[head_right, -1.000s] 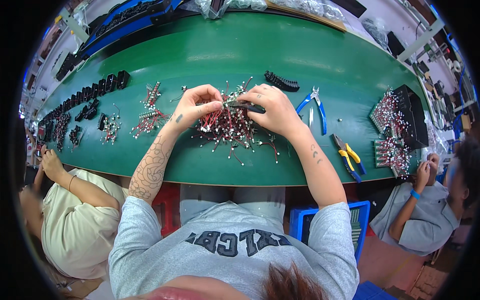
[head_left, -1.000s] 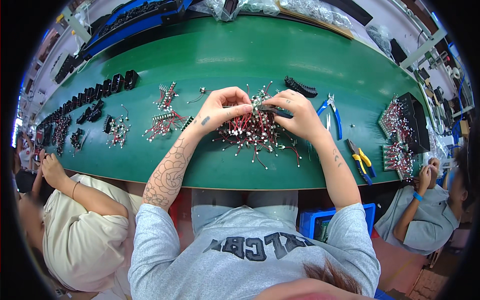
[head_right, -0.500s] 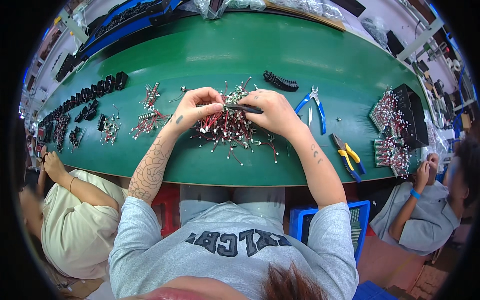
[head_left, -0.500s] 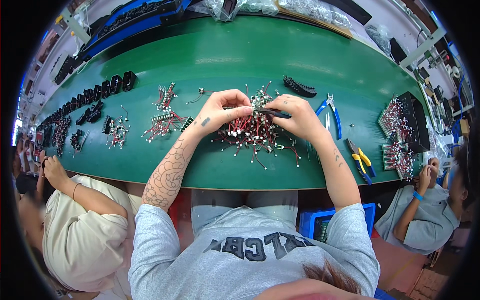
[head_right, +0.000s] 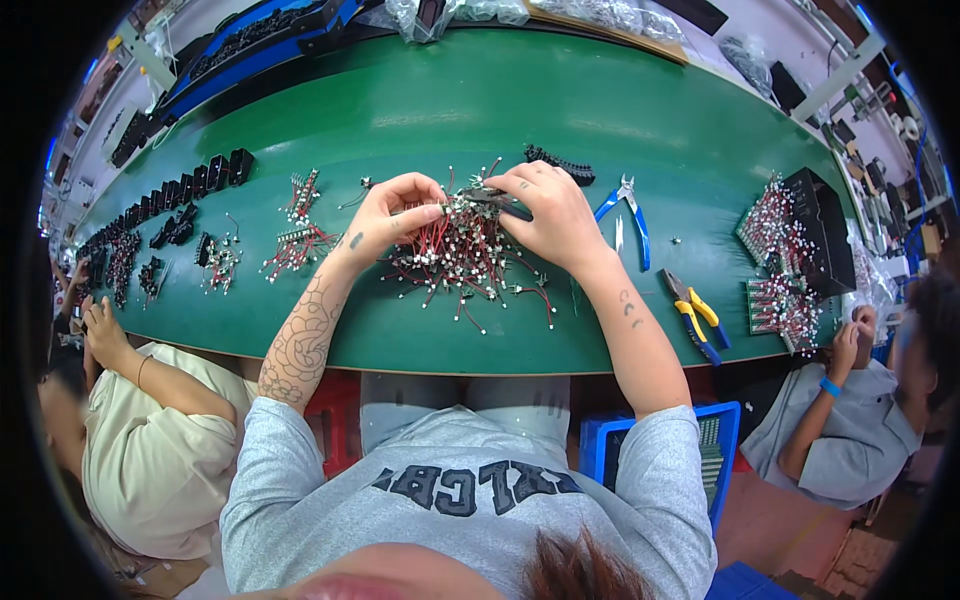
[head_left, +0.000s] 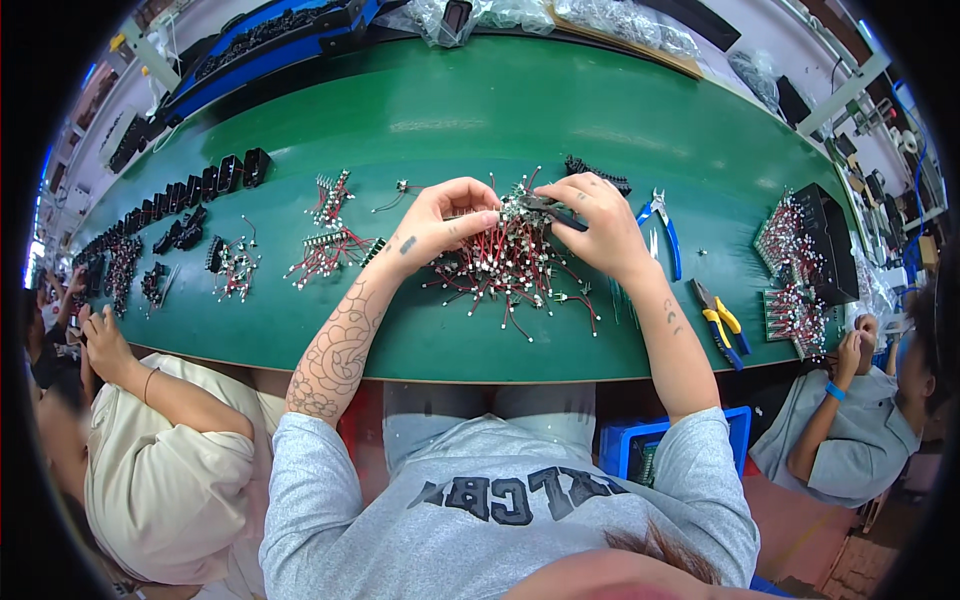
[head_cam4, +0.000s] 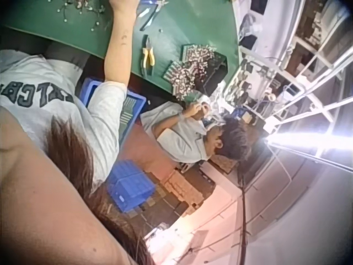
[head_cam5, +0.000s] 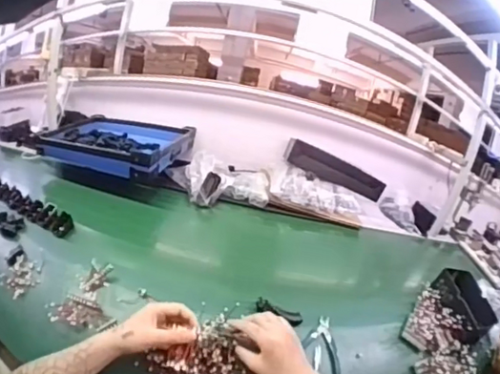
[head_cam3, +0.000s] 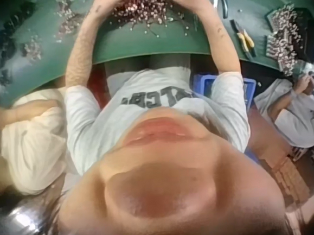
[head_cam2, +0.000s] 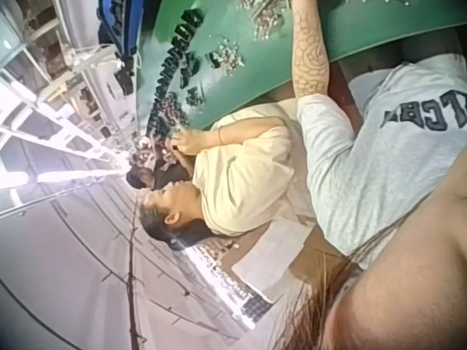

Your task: Manually assembling small electronic components at a production line workstation.

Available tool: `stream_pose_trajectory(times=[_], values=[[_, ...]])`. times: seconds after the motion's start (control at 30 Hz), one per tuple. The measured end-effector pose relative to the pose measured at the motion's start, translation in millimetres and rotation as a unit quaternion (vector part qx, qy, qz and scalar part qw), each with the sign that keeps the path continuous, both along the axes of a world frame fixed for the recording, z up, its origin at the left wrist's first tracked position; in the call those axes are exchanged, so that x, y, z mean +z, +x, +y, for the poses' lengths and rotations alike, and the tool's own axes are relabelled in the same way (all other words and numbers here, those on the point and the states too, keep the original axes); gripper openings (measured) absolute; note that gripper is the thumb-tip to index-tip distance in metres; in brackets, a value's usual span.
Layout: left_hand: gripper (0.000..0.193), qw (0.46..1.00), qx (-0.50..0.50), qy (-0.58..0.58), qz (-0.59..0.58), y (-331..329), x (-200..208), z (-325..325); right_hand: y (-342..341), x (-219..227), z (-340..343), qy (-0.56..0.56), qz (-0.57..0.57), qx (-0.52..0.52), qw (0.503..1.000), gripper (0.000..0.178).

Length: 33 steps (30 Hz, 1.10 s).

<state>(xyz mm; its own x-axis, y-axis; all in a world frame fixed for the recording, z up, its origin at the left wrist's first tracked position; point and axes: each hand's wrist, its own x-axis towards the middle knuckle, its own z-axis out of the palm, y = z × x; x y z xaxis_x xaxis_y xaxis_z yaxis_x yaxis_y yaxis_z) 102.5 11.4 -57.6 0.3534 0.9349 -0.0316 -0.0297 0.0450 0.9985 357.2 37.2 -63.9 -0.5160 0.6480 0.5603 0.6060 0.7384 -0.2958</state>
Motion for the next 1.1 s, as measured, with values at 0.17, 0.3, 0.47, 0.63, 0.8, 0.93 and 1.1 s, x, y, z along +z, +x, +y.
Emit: stream_pose_trajectory(times=[0.17, 0.3, 0.47, 0.63, 0.8, 0.93, 1.1], values=[[0.012, 1.0, 0.004, 0.004, 0.01, 2.1, 2.4, -3.1, -4.6, 1.5, -5.9, -0.008, -0.008, 0.03, 0.999, 0.038], [0.013, 1.0, -0.003, 0.016, 0.02, 2.5, 1.7, -3.0, -5.0, 1.3, -6.5, 0.006, -0.018, 0.029, 0.999, 0.037], [0.014, 0.999, -0.015, 0.019, 0.023, 1.2, -1.7, -3.1, -6.0, 1.1, -7.1, 0.013, -0.023, 0.037, 0.999, 0.033], [0.012, 0.994, -0.035, 0.099, 0.027, -2.5, -6.6, 0.0, -4.1, 4.8, -8.6, -0.041, -0.018, 0.058, 0.997, 0.027], [0.01, 0.994, -0.057, 0.088, 0.029, -4.9, -4.6, -1.0, -3.4, 9.4, -10.3, -0.148, 0.005, 0.081, 0.986, 0.029], [0.01, 0.995, -0.06, 0.069, 0.03, -4.2, -1.5, -0.6, -2.4, 7.5, -8.4, -0.168, 0.019, 0.086, 0.982, 0.025], [0.008, 0.999, -0.025, 0.035, 0.023, 1.0, 1.2, -2.1, -3.0, 2.9, -6.8, -0.113, 0.005, 0.049, 0.992, 0.023]])
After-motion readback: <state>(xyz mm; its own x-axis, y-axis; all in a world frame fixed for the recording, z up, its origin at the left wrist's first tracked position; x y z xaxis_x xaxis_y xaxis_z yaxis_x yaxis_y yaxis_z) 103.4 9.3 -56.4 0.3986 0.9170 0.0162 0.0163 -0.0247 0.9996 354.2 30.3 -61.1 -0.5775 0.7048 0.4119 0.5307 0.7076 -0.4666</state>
